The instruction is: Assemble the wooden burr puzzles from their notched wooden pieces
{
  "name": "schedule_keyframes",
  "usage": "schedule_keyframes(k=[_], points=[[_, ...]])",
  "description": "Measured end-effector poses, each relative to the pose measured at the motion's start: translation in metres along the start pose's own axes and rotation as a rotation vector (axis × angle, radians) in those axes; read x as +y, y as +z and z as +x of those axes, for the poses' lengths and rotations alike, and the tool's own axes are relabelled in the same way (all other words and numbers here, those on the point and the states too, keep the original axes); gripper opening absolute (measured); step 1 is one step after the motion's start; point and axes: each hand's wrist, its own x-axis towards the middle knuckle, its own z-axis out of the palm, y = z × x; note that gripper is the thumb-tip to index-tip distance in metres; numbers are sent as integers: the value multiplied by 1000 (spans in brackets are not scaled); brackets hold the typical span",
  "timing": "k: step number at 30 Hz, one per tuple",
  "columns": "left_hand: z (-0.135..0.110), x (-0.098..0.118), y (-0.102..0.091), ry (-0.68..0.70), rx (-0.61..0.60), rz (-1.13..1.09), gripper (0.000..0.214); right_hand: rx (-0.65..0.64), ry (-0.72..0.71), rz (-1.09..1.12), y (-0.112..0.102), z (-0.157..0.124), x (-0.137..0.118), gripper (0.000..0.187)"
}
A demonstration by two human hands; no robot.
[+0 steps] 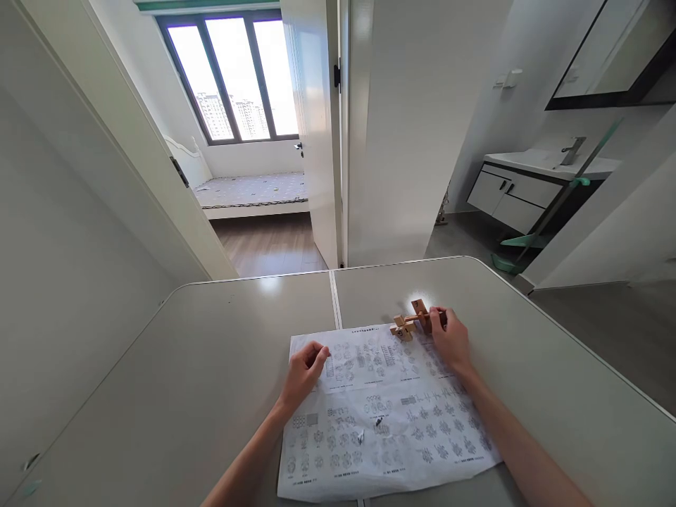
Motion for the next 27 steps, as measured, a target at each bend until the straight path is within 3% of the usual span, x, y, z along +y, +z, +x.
schedule_keyframes(k=[7, 10, 12, 13, 15, 18, 20, 24, 27], points=[[0, -3, 1, 20, -9, 41, 46, 74, 77, 86, -10, 1, -11, 51], [0, -5, 1, 26, -26, 69, 44, 198, 65, 214, -16, 1, -29, 46], [-1, -5, 2, 50, -47, 109, 43, 208, 28, 334, -16, -3, -46, 44], [-1, -4, 3, 69, -53, 129, 42, 175, 5, 392, -14, -7, -55, 42], [-2, 0, 6, 104, -51, 147, 42, -26, -24, 543, -6, -20, -75, 39], [-5, 7, 12, 142, -60, 80, 38, -399, 50, 761, 13, -48, -100, 36], [-8, 9, 15, 177, -138, -26, 51, -562, 112, 840, 25, -69, -110, 36], [-17, 7, 21, 167, -288, -214, 82, -740, 139, 915, 36, -100, -118, 38], [-23, 7, 27, 124, -290, -242, 83, -796, 124, 943, 40, -111, -115, 39]])
